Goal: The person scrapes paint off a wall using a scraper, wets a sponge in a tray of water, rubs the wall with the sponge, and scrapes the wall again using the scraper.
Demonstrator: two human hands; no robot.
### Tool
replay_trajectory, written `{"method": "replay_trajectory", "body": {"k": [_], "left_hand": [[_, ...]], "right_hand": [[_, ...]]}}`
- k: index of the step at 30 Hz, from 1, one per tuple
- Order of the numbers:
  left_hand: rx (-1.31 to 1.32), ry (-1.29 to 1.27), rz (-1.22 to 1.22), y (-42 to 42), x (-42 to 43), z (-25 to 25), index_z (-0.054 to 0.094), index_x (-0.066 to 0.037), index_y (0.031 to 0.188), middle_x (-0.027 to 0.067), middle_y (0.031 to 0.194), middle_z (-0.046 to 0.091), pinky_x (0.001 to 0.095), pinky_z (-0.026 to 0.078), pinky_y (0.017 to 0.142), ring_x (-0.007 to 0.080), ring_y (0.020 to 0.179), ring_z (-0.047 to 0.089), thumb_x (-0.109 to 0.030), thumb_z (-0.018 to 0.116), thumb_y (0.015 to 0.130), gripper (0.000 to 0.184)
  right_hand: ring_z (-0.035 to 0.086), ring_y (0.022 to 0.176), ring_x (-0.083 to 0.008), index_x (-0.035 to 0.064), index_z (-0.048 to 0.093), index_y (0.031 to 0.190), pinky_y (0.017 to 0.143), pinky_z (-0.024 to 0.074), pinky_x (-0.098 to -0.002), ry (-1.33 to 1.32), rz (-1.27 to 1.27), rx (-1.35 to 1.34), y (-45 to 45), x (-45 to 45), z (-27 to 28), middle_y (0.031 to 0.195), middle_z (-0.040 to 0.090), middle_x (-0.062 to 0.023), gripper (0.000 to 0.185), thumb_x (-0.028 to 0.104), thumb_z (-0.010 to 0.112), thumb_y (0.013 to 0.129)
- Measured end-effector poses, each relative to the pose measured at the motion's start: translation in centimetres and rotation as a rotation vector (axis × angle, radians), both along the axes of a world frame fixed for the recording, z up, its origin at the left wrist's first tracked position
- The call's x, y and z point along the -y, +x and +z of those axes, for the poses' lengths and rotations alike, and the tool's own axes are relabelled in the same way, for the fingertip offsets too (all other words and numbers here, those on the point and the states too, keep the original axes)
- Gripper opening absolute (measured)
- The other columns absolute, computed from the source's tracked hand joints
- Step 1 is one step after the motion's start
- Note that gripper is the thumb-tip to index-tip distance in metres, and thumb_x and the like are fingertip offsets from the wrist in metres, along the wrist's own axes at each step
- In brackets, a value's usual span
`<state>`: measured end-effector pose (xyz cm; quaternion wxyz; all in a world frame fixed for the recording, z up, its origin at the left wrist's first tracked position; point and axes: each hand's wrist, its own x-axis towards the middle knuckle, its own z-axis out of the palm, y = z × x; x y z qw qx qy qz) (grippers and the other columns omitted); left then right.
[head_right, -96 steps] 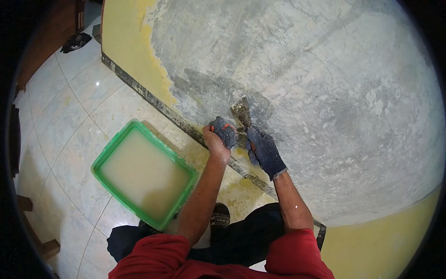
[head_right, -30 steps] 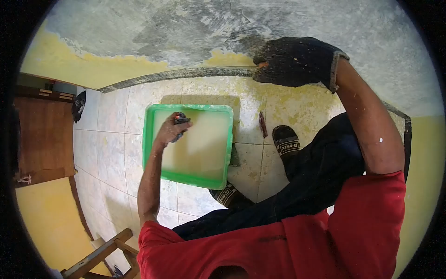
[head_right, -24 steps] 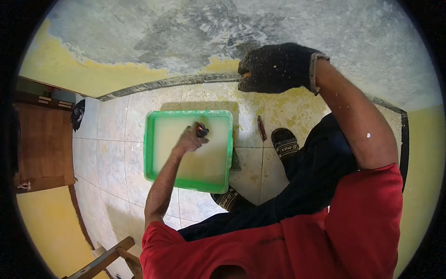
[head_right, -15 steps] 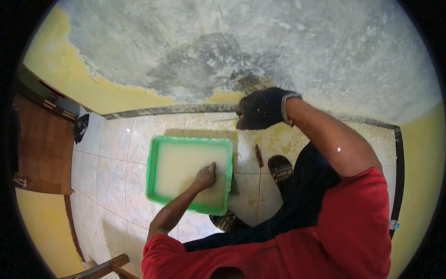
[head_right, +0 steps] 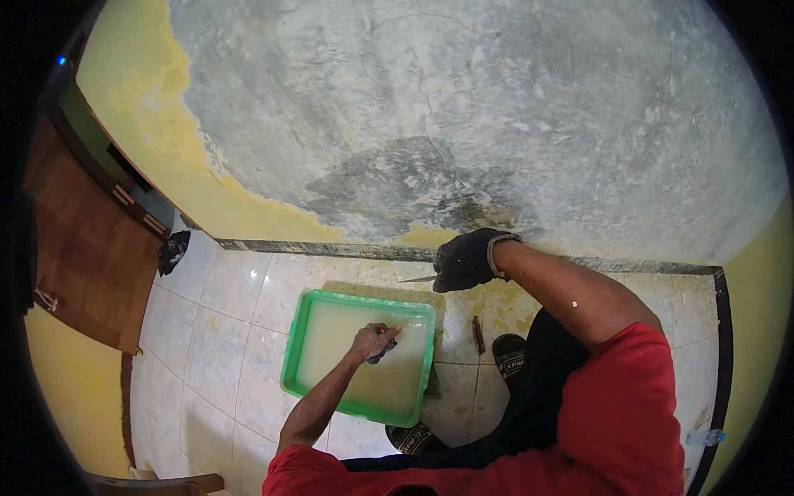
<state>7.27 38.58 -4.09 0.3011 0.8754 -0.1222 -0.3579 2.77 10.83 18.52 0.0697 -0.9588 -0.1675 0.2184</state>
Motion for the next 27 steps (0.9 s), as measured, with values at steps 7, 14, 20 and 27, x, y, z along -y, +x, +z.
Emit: {"method": "replay_trajectory", "body": {"k": [7, 14, 20, 27], "left_hand": [[0.068, -0.021, -0.035, -0.6, -2.2, -5.0, 0.066, -0.004, 0.092, 0.0139, 0.083, 0.068, 0.0366, 0.052, 0.073, 0.0266, 0.077, 0.066, -0.044, 0.066, 0.069, 0.046], [-0.031, -0.386, 0.178, -1.4, -3.2, -4.3, 0.063, -0.004, 0.101, 0.0089, 0.074, 0.064, 0.0290, 0.051, 0.064, 0.0161, 0.068, 0.062, -0.017, 0.061, 0.075, 0.029], [-0.100, -0.435, 0.239, -1.5, -3.6, -1.3, 0.065, -0.001, 0.097, 0.0033, 0.072, 0.062, 0.0273, 0.050, 0.060, 0.0125, 0.062, 0.059, -0.023, 0.066, 0.079, 0.028], [0.139, -0.284, 0.131, -1.3, -4.7, -2.8, 0.064, -0.002, 0.076, 0.0124, 0.076, 0.063, 0.0341, 0.048, 0.060, 0.0206, 0.066, 0.060, -0.037, 0.064, 0.077, 0.035]], "right_hand": [[0.057, 0.105, -0.0340, 0.0094, 0.063, 0.111, 0.089, 0.0457, -0.0425, -0.089, 0.087, -0.091, 0.8, -2.5, 0.2, 0.110, 0.063, -0.0158, 0.055, 0.056, 0.047, 0.087], [0.065, 0.074, -0.0326, 0.0046, 0.069, 0.085, 0.067, 0.0495, -0.0435, -0.032, 0.016, -0.120, 2.1, -5.4, -2.0, 0.078, 0.067, -0.0168, 0.041, 0.042, 0.054, 0.082], [0.065, 0.077, -0.0351, 0.0036, 0.068, 0.084, 0.070, 0.0496, -0.0461, -0.040, 0.155, -0.002, 1.9, -6.5, -1.5, 0.080, 0.067, -0.0180, 0.046, 0.047, 0.052, 0.084], [0.059, 0.088, -0.0389, 0.0082, 0.061, 0.091, 0.076, 0.0466, -0.0472, -0.069, 0.130, 0.007, 1.5, -6.4, -0.9, 0.090, 0.062, -0.0190, 0.040, 0.046, 0.049, 0.087]]}}
